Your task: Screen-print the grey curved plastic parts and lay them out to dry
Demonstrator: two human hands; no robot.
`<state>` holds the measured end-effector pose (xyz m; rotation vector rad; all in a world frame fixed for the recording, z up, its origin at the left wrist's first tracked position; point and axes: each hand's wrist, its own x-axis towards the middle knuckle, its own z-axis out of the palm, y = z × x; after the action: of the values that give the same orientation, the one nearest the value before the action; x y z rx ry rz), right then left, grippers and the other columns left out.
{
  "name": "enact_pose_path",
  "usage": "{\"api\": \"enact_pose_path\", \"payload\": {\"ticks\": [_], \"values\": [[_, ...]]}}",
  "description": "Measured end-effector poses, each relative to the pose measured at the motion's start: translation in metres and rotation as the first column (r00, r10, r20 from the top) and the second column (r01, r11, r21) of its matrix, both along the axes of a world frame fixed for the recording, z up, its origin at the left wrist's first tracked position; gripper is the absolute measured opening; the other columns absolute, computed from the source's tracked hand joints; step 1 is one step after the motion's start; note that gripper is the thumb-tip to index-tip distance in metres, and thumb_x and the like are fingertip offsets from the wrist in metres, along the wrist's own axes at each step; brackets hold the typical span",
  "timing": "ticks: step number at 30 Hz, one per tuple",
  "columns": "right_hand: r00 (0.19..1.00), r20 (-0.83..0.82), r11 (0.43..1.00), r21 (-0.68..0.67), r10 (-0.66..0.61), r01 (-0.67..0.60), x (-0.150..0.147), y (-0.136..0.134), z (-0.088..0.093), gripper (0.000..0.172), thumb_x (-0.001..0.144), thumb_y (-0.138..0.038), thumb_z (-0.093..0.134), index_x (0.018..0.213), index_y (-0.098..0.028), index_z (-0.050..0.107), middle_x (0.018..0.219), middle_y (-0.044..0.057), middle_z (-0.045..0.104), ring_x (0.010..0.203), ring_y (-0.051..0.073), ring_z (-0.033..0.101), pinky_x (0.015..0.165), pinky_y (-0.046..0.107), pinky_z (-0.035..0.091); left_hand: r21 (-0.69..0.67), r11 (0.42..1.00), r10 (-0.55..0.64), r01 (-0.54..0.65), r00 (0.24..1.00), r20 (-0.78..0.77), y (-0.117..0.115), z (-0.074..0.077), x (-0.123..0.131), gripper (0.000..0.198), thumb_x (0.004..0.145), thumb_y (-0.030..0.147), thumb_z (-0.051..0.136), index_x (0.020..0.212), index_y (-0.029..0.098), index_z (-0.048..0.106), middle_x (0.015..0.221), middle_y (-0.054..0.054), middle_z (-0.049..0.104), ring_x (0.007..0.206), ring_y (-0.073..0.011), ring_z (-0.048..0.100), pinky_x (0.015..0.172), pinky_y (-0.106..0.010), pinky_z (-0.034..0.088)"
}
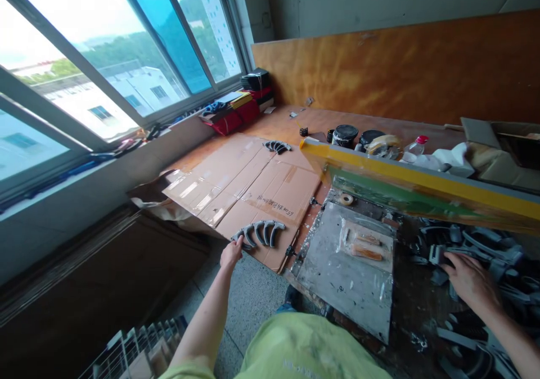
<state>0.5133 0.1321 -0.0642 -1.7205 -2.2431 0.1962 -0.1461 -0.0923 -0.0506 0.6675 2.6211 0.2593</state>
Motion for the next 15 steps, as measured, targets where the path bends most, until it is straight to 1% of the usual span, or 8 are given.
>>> {"api": "enact_pose_path", "payload": {"ticks": [1,3,5,7,9,11,13,15], "values": [[1.000,-0.004,1.000,0.000,0.000,0.000,0.000,0.000,0.000,0.017,0.076,-0.038,0.045,0.083,-0.029,0.057,0.099,0.020,0.066,0.105,0.036,0.059,0.095,0.048,0.045,-0.006,0.999,0.039,-0.039,0.999,-0.014,0.000,0.000,0.004,0.053,0.089,0.062,0.032,0.083,0.021,0.065,0.065,-0.009,0.069,0.068,-0.0271,0.069,0.066,-0.036,0.051],[1.000,-0.015,1.000,0.005,-0.027,0.027,0.000,0.000,0.002,0.020,0.076,-0.044,0.045,0.084,-0.029,0.056,0.098,0.022,0.066,0.102,0.037,0.060,0.092,0.049,0.045,0.021,0.992,0.123,-0.122,0.989,-0.086,-0.001,-0.001,0.017,0.057,0.090,0.062,0.031,0.099,0.017,0.064,0.091,-0.016,0.072,0.088,-0.0317,0.069,0.075,-0.040,0.051],[0.998,-0.034,0.999,0.012,-0.052,0.052,-0.002,0.000,0.004,0.024,0.078,-0.050,0.044,0.085,-0.031,0.056,0.095,0.022,0.066,0.099,0.038,0.060,0.088,0.051,0.045,0.087,0.985,0.164,-0.149,0.968,-0.193,0.001,-0.005,0.038,0.061,0.092,0.059,0.029,0.121,0.013,0.057,0.124,-0.024,0.062,0.117,-0.0347,0.058,0.091,-0.045,0.046],[0.997,-0.062,0.999,0.021,-0.036,0.037,-0.007,-0.001,0.007,0.031,0.079,-0.058,0.041,0.086,-0.032,0.057,0.091,0.022,0.065,0.096,0.039,0.060,0.086,0.052,0.045,0.156,0.982,0.144,-0.104,0.954,-0.265,0.007,-0.011,0.064,0.061,0.093,0.056,0.034,0.133,0.014,0.049,0.144,-0.021,0.046,0.135,-0.0320,0.041,0.105,-0.043,0.038],[0.996,-0.088,0.999,0.032,-0.004,0.007,-0.013,-0.002,0.012,0.038,0.080,-0.064,0.039,0.087,-0.032,0.058,0.089,0.023,0.065,0.093,0.039,0.059,0.086,0.053,0.045,0.202,0.979,0.080,-0.019,0.950,-0.300,0.018,-0.017,0.088,0.062,0.088,0.060,0.044,0.135,0.019,0.050,0.150,-0.016,0.042,0.139,-0.0298,0.035,0.110,-0.041,0.033],[0.993,-0.118,0.999,0.036,0.015,-0.011,-0.020,-0.003,0.017,0.041,0.079,-0.068,0.039,0.088,-0.033,0.057,0.089,0.024,0.065,0.092,0.040,0.060,0.086,0.054,0.045,0.203,0.978,0.020,0.048,0.946,-0.323,0.030,-0.023,0.105,0.067,0.082,0.065,0.051,0.132,0.021,0.054,0.149,-0.014,0.043,0.138,-0.0323,0.034,0.112,-0.045,0.029],[0.987,-0.158,0.999,0.032,0.018,-0.013,-0.028,-0.005,0.020,0.040,0.079,-0.069,0.040,0.088,-0.033,0.056,0.090,0.025,0.065,0.092,0.040,0.061,0.084,0.054,0.046,0.151,0.986,-0.020,0.074,0.943,-0.332,0.041,-0.025,0.114,0.069,0.079,0.068,0.053,0.129,0.020,0.057,0.147,-0.016,0.045,0.136,-0.0375,0.034,0.110,-0.053,0.028],[0.980,-0.199,1.000,0.014,0.008,-0.005,-0.033,-0.007,0.021,0.039,0.077,-0.068,0.042,0.087,-0.033,0.055,0.090,0.024,0.065,0.090,0.040,0.063,0.081,0.055,0.048,0.093,0.993,-0.041,0.075,0.946,-0.321,0.048,-0.024,0.115,0.064,0.080,0.064,0.053,0.123,0.018,0.060,0.143,-0.018,0.048,0.133,-0.0405,0.037,0.105,-0.058,0.030]]}}
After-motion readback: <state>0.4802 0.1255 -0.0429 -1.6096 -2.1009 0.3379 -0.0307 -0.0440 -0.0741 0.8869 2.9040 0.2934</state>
